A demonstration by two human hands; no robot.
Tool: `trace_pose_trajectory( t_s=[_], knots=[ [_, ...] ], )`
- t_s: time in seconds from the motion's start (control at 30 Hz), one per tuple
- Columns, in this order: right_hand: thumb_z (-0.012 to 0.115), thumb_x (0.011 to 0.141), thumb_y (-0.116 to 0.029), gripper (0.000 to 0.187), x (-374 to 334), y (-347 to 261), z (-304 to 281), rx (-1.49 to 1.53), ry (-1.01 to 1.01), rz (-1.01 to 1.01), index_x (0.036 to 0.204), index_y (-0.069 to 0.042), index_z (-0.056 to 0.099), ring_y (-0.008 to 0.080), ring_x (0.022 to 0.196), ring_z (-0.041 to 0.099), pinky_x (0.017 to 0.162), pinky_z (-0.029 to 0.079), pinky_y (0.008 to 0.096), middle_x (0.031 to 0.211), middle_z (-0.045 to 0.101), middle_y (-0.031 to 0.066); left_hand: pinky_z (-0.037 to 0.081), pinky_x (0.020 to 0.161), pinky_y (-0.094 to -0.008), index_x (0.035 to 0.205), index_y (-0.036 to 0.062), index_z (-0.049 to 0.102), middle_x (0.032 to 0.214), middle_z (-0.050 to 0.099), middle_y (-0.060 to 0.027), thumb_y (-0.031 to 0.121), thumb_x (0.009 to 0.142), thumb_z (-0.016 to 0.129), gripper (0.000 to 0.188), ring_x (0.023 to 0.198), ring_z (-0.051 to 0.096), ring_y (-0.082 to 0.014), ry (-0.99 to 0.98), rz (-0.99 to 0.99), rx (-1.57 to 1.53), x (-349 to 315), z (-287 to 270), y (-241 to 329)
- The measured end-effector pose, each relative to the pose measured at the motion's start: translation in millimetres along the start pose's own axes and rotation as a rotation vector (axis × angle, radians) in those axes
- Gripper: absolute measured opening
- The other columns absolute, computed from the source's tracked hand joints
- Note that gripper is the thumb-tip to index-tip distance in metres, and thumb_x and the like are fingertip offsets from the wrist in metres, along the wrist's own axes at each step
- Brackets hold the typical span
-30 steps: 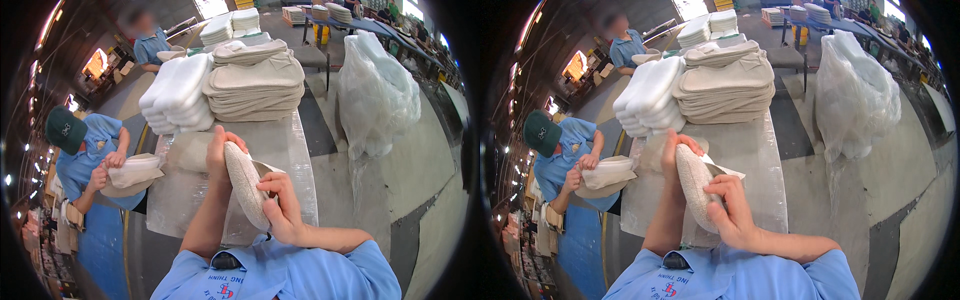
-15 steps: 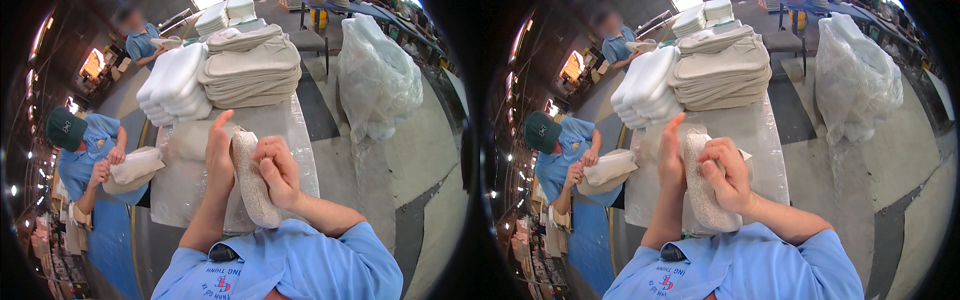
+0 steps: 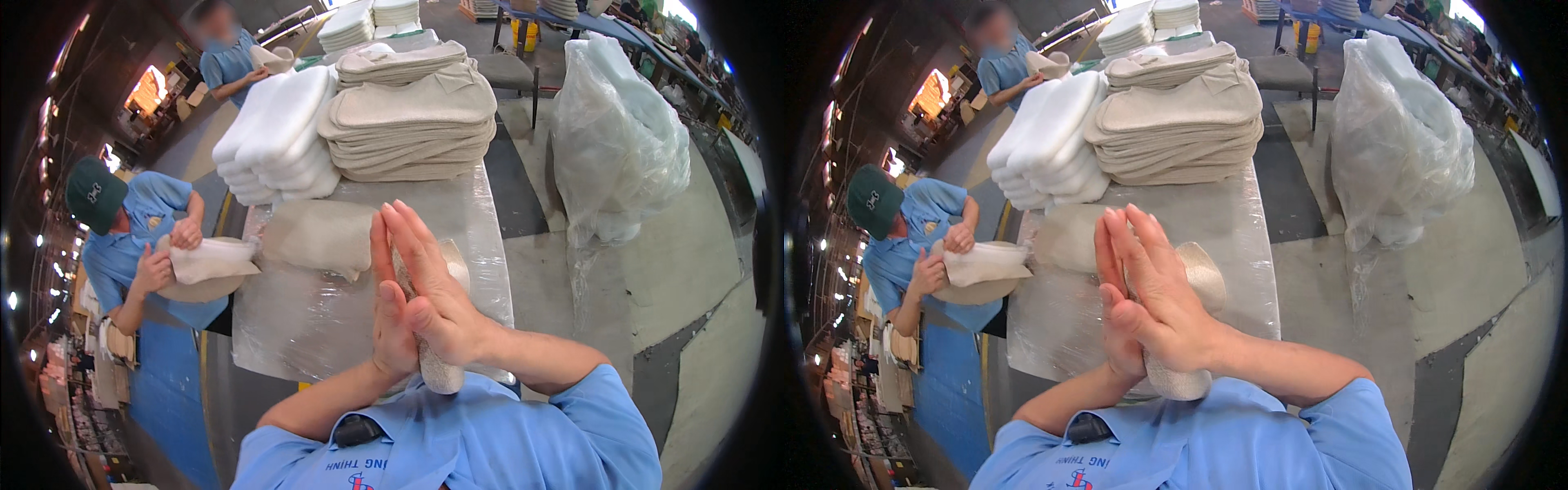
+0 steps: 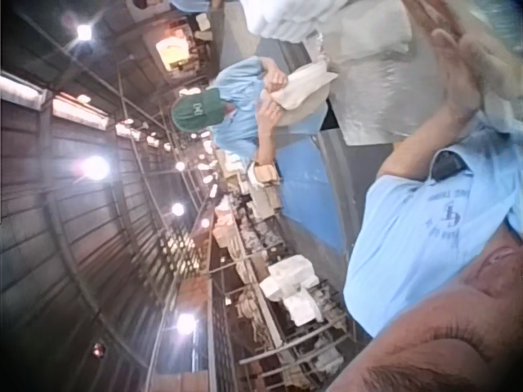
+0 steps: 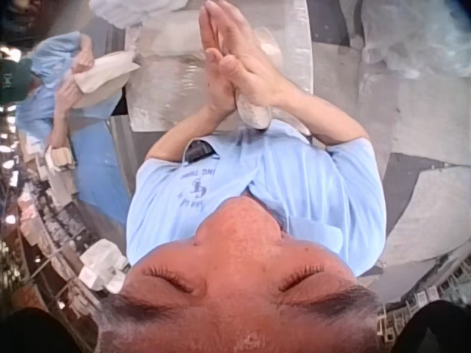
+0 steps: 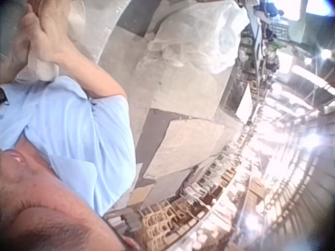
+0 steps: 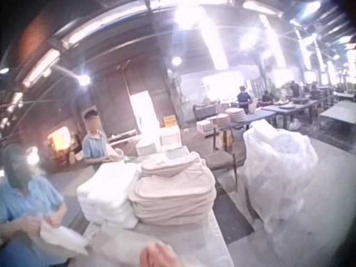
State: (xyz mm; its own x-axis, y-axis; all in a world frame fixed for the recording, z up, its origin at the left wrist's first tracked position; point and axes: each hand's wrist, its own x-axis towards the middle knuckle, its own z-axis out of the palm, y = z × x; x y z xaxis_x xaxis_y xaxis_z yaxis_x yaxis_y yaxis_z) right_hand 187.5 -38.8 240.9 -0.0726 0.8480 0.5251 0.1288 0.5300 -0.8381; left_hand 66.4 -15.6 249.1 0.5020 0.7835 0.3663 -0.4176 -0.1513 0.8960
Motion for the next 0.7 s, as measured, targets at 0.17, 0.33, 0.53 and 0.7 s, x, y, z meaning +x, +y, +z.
trace_pose_trajectory(
  t_s=[0.17,0.33,0.53,0.7],
  knots=[
    [0.031,0.107,-0.077,0.102,7,-2,-9,-0.026,0.003,-0.022,0.175,-0.003,0.009,0.0506,0.165,0.008,0.131,0.013,0.0593,0.179,0.007,0.0291,0.009,0.134,-0.0455,0.175,0.0072,-0.002,0.183,0.004,-0.0156,0.068,0.113,0.029,0.092,0.168,0.006,-0.0316,0.008,0.000,0.037,7,0,-2],
    [0.026,0.107,-0.079,0.103,7,-7,-4,0.285,0.019,0.039,0.174,-0.002,0.011,0.0412,0.164,0.017,0.130,0.020,0.0525,0.177,0.013,0.0265,0.019,0.133,-0.0475,0.176,0.0156,0.006,0.181,0.014,-0.0174,0.070,0.113,0.028,0.086,0.163,0.024,-0.0329,0.174,-0.063,0.137,12,-19,10],
    [0.026,0.098,-0.092,0.115,39,15,-8,0.318,-0.021,0.187,0.175,-0.007,0.015,0.0278,0.144,0.042,0.120,0.035,0.0437,0.170,0.030,0.0139,0.034,0.126,-0.0442,0.176,0.0169,0.011,0.177,0.023,-0.0203,0.066,0.115,0.027,0.081,0.148,0.044,-0.0273,0.181,-0.291,-0.070,32,-35,23],
    [0.031,0.111,-0.071,0.092,42,14,14,0.178,0.029,0.037,0.173,-0.004,0.020,0.0415,0.144,0.044,0.123,0.033,0.0509,0.161,0.037,0.0276,0.024,0.130,-0.0417,0.174,0.0022,0.015,0.175,0.026,-0.0161,0.057,0.118,0.026,0.079,0.156,0.032,-0.0267,0.201,-0.209,0.022,15,-33,8]
  ],
)
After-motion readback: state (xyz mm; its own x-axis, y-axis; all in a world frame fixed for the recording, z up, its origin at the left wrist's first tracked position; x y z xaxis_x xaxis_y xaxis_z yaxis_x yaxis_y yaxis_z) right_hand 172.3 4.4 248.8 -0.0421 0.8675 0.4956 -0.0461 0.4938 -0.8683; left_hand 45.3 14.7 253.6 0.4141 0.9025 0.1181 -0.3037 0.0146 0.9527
